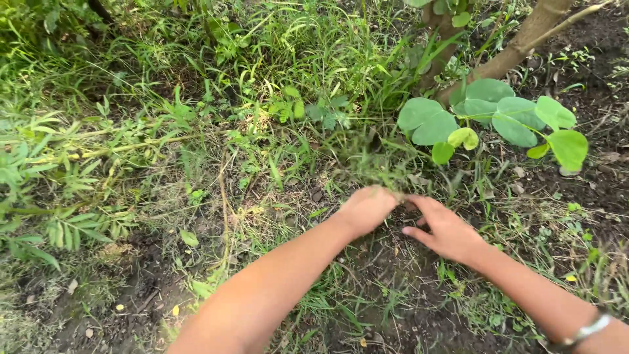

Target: Remove small weeds and grass from the soil around a plant.

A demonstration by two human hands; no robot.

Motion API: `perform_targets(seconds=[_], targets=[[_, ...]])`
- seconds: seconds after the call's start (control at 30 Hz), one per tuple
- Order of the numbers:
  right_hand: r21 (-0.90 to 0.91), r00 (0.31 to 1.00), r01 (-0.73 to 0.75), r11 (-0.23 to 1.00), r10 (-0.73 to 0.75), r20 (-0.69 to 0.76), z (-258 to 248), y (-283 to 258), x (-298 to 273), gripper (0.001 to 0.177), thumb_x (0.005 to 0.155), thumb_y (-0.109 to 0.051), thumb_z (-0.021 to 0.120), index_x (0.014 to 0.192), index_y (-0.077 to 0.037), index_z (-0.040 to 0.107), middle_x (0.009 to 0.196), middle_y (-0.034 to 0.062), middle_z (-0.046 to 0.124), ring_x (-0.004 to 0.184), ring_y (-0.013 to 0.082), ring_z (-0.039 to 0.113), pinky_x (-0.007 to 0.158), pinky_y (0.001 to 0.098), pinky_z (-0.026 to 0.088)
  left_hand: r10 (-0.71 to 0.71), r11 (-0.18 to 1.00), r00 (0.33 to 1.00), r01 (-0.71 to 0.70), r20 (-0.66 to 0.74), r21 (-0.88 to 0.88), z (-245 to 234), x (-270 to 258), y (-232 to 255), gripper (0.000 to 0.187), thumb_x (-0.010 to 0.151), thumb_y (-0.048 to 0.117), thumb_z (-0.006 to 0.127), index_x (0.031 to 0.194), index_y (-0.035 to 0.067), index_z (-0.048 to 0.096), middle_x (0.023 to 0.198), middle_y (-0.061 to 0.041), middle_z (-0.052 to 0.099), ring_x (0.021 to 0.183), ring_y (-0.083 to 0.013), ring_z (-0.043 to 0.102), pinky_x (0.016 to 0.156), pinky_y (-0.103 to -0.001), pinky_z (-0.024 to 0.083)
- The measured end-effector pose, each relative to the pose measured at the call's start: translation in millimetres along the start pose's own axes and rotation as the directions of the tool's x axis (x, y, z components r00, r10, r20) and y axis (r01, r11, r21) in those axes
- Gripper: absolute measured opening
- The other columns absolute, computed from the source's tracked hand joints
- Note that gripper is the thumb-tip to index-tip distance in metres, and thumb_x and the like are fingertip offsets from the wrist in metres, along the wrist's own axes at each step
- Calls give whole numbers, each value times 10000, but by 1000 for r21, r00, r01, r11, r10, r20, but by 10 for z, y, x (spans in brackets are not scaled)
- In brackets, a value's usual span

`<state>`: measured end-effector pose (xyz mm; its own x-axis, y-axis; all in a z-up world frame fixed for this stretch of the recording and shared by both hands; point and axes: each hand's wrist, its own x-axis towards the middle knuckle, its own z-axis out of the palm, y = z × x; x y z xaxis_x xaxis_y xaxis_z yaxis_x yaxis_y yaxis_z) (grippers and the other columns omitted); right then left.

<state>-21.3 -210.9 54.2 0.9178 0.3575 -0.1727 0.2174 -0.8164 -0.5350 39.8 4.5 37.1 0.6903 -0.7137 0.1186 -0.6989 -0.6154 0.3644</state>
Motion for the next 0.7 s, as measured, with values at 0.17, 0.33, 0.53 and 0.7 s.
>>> perform_targets(seconds=[0.17, 0.33, 0.53, 0.7], targets=[[459, 988, -120, 880, 59, 146, 125, -240, 291, 969, 836, -276, 802, 1645, -181, 276, 1557, 54, 365, 1098, 207, 689, 876, 408, 643, -24, 986, 995, 8, -93, -167, -375, -141, 68, 301, 772, -44, 611, 1063, -4, 677, 1045, -216, 721, 994, -391, 710, 849, -461, 586], [278, 953, 298, 913, -299, -40, 1127, 642, 857, 234, 955, -125, 702, 1158, -10, 708, 1174, 150, 739, 1150, 238, 668, 1049, 422, 472, -29, 961, 976, -32, -214, -276, -507, -200, 192, 219, 770, -15, 610, 974, -4, 688, 1003, -205, 734, 991, -379, 717, 867, -445, 585], [542, 987, 142, 828, -73, -146, 829, 31, 695, 212, 961, -69, 461, 1039, 21, 636, 938, 103, 708, 881, 192, 676, 823, 356, 563, -165, 893, 929, -2, -332, -449, -638, -258, 168, 168, 938, 31, 590, 1044, -23, 708, 968, -230, 735, 928, -386, 716, 840, -453, 573], [466, 985, 93, 880, -13, -172, 193, -573, 141, 231, 1009, -178, 432, 1006, -31, 609, 664, 56, 592, 559, 137, 583, 547, 331, 527, -301, 775, 899, 36, -318, -631, -569, -204, 264, 222, 1011, 96, 529, 1098, -12, 703, 859, -162, 726, 739, -272, 719, 759, -389, 582]])
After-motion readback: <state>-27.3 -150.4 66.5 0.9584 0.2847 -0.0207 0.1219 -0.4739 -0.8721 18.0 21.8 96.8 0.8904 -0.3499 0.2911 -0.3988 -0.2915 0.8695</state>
